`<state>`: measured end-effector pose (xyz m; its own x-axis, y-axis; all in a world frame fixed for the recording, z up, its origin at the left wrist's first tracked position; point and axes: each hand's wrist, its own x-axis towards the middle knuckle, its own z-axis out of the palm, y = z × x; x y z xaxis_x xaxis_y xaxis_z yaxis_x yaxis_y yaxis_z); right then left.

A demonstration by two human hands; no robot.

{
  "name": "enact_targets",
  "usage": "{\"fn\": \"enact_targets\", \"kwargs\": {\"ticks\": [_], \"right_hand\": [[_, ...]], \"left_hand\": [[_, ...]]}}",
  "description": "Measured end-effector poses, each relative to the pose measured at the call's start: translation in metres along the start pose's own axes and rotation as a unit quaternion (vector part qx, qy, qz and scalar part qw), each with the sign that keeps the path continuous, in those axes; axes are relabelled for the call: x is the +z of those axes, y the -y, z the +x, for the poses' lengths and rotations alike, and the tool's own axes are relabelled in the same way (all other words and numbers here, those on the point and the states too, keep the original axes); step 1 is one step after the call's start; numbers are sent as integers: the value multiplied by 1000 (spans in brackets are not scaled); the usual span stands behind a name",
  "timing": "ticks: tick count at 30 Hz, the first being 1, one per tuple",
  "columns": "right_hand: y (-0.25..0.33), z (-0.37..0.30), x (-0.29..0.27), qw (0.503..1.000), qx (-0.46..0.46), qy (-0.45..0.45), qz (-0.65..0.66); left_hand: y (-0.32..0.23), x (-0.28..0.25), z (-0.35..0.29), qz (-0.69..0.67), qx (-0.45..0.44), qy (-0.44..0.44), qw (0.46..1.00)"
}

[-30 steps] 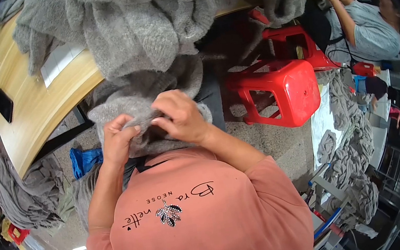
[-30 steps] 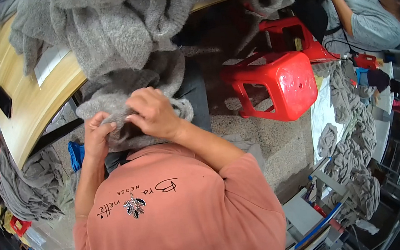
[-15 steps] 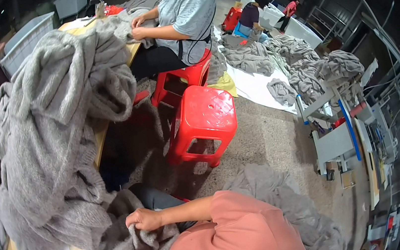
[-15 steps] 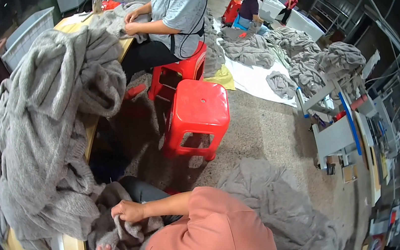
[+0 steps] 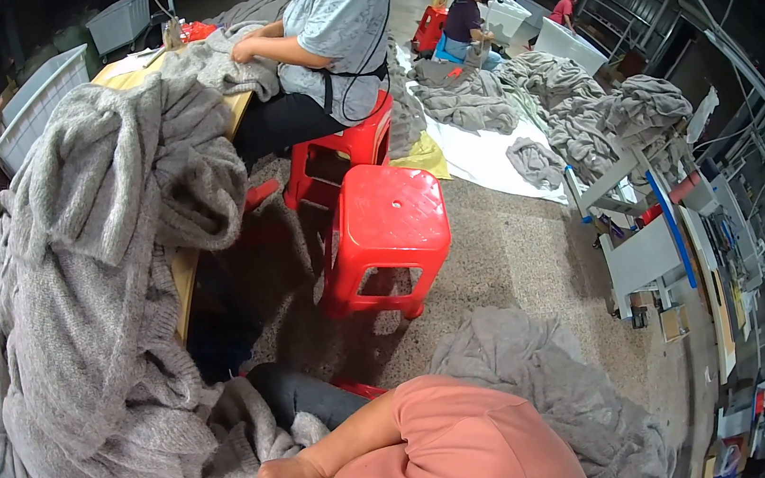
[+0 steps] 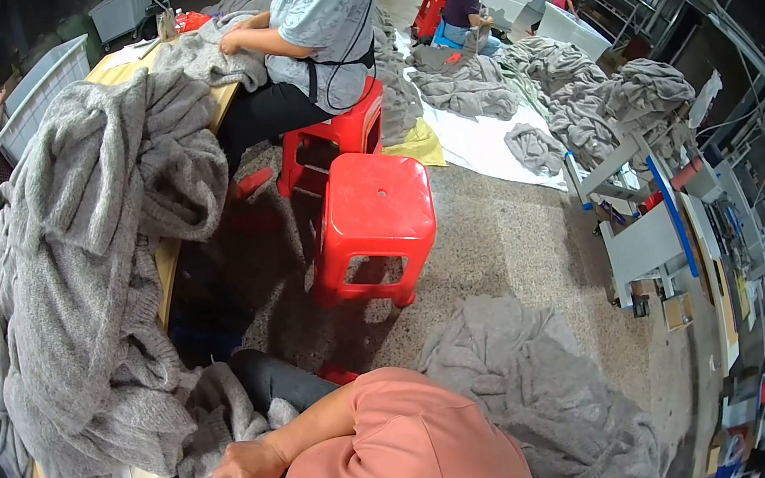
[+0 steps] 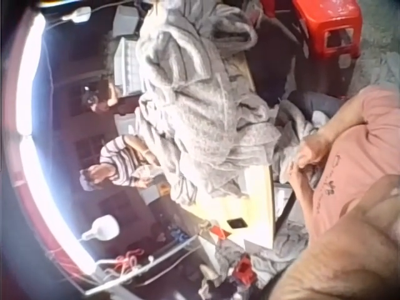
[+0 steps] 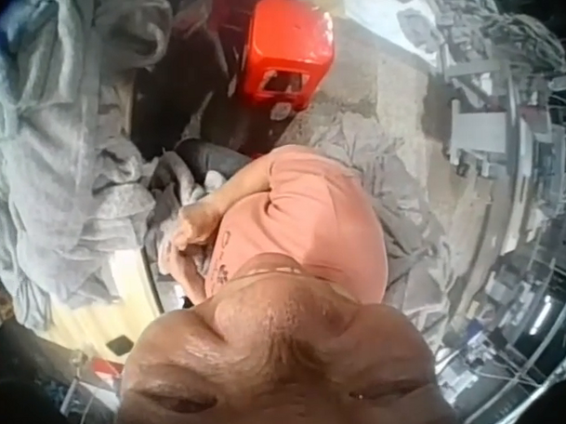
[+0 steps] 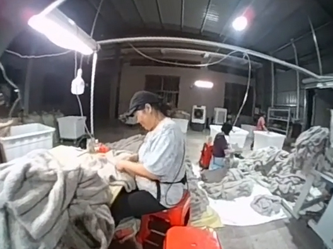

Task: Inspecting and handling large pieces of grey fabric at a workstation.

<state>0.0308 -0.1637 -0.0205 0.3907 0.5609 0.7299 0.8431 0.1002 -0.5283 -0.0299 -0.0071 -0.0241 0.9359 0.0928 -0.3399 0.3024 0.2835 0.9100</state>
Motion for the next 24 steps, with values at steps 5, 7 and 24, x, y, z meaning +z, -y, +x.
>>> {"fn": "enact_targets", "kwargs": {"ticks": [5, 7, 24], "right_hand": [[-1, -3, -2, 999, 3, -19, -30], [-3, -5, -1, 999, 17, -21, -20], [-23, 4, 14, 960, 217, 70, 159]], "left_hand": [[-2, -3, -1, -21, 17, -28, 999], [-4, -2, -1, 44, -16, 15, 999], [-16, 1, -6, 116, 48, -75, 989]]}}
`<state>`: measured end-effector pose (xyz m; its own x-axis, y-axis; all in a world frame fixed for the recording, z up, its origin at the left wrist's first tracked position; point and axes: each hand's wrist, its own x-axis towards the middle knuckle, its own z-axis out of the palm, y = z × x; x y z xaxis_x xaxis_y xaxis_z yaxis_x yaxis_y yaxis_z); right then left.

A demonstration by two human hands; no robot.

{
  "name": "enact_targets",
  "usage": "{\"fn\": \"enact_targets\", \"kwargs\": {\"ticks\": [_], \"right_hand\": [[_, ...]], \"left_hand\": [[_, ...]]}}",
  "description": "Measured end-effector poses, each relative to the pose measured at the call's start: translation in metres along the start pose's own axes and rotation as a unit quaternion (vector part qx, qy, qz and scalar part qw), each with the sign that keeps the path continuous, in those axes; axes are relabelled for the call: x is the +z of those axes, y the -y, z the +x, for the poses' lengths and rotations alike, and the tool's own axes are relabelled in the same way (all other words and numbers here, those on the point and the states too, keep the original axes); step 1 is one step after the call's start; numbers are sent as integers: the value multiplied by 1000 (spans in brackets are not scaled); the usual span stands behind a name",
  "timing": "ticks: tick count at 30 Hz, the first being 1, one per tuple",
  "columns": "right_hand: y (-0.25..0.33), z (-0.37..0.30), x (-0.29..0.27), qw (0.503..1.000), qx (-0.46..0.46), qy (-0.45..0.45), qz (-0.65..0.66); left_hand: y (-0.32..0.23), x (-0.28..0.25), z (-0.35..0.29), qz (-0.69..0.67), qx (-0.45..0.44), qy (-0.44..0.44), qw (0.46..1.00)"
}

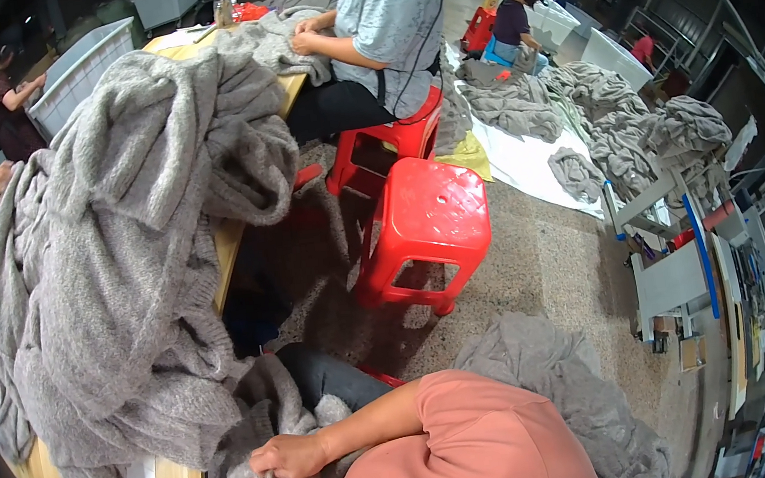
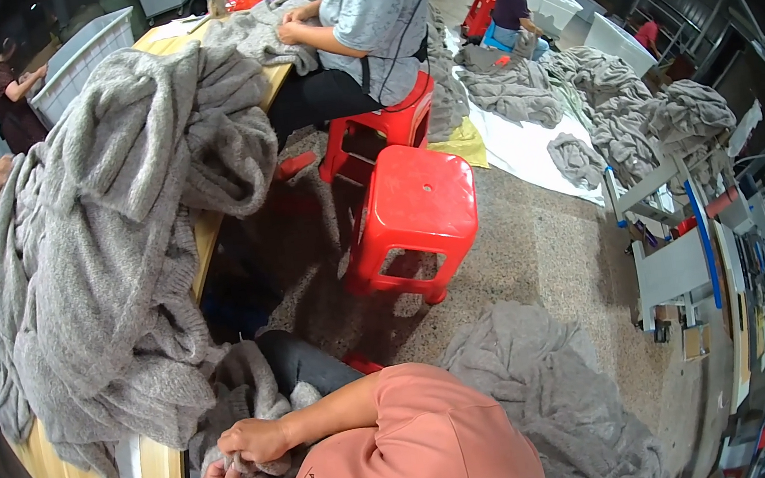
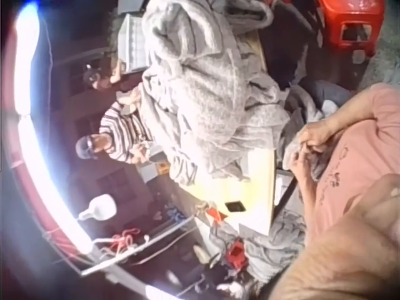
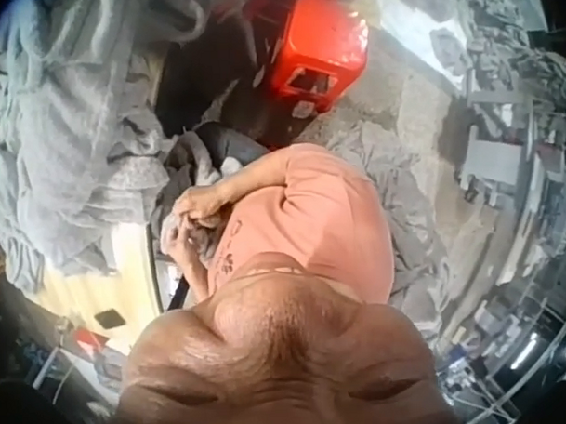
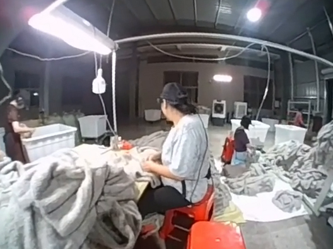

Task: Inspecting and handling large pieces of grey fabric at a workstation.

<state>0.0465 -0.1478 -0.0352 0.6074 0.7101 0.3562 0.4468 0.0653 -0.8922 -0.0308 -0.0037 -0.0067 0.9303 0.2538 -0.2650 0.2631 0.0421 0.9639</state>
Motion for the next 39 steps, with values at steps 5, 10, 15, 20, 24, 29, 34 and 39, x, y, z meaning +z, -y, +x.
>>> {"fn": "enact_targets", "kwargs": {"ticks": [5, 10, 15, 20, 24, 29, 34, 39], "right_hand": [[-2, -5, 8, 992, 113, -7, 49], [-7, -10, 15, 990, 125, 55, -36], [-9, -21, 23, 985, 8, 14, -173], [-22, -25, 29, 982, -45, 28, -183], [-25, -29, 33, 973, 16, 67, -218], [-24, -30, 35, 972, 17, 61, -224], [-23, -26, 35, 977, 73, 22, -201], [-23, -22, 34, 969, 42, -17, -242]], "left_hand": [[10, -3, 0, -7, 13, -17, 1000], [21, -6, -3, 66, 21, -34, 997], [24, -4, -7, 120, 61, -55, 989], [33, -2, -7, 93, -30, -95, 991], [45, -1, -12, 73, -42, -122, 989], [59, 7, -11, -4, -41, -148, 988], [58, 16, -11, 97, 42, -199, 974], [48, 21, -9, 282, 165, -225, 918]]}}
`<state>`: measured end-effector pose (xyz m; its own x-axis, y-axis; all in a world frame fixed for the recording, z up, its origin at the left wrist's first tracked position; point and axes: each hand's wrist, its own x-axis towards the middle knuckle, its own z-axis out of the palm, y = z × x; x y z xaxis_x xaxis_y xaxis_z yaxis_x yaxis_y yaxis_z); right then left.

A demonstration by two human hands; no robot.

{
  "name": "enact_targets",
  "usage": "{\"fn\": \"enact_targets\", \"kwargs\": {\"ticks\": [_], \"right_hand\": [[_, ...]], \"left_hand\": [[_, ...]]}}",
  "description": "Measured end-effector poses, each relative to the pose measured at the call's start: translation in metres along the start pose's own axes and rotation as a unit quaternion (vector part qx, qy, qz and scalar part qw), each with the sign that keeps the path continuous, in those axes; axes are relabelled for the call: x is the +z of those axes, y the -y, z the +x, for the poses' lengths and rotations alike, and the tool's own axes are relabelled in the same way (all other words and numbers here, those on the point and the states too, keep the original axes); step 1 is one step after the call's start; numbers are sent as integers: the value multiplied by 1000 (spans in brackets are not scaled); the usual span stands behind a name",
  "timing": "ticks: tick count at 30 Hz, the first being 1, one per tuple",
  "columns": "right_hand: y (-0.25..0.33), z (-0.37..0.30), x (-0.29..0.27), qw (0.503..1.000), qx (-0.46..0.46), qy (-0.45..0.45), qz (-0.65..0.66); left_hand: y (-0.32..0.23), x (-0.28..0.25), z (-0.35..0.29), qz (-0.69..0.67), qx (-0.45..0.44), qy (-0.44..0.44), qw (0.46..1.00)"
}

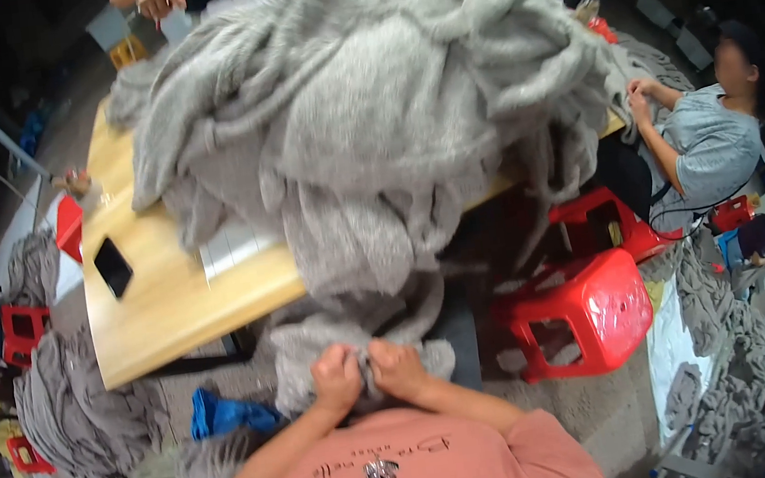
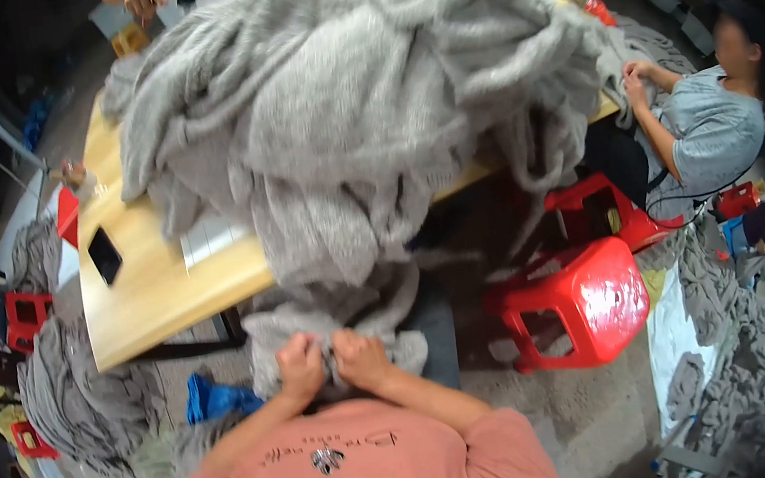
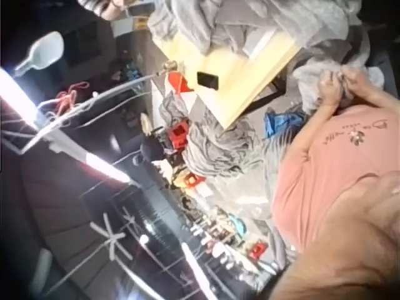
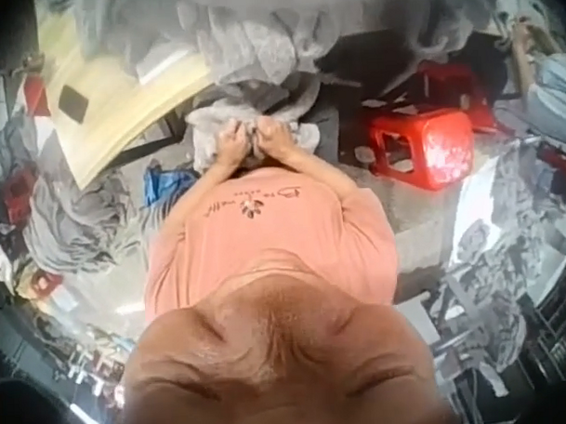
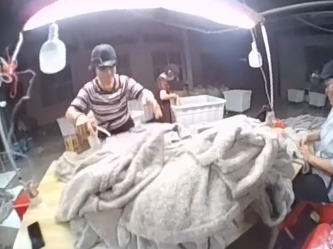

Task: Inspecting and handling large pieces of grey fabric at a workstation.

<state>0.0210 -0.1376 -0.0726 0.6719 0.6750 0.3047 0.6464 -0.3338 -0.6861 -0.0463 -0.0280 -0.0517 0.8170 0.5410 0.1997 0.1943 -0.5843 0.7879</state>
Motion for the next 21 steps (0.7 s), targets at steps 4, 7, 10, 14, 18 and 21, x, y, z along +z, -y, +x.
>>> {"fn": "enact_targets", "kwargs": {"ticks": [4, 7, 10, 14, 18, 21], "right_hand": [[-4, 9, 1, 999, 6, -22, 23], [-6, 14, -3, 997, -16, -17, 78], [-4, 15, -10, 998, -29, 16, 62], [1, 15, -13, 999, -45, -5, -6], [-1, 18, -9, 999, -35, -21, -2], [-8, 25, -4, 998, -39, -40, -21]], "left_hand": [[-2, 3, 5, -41, -21, -36, 998], [-2, 3, 7, -92, -101, -26, 990], [1, 3, 8, -195, -181, -1, 964], [3, 5, 9, -223, -195, 12, 955], [3, 10, 9, -231, -182, -7, 956], [2, 15, 12, -218, -174, -27, 960]]}}
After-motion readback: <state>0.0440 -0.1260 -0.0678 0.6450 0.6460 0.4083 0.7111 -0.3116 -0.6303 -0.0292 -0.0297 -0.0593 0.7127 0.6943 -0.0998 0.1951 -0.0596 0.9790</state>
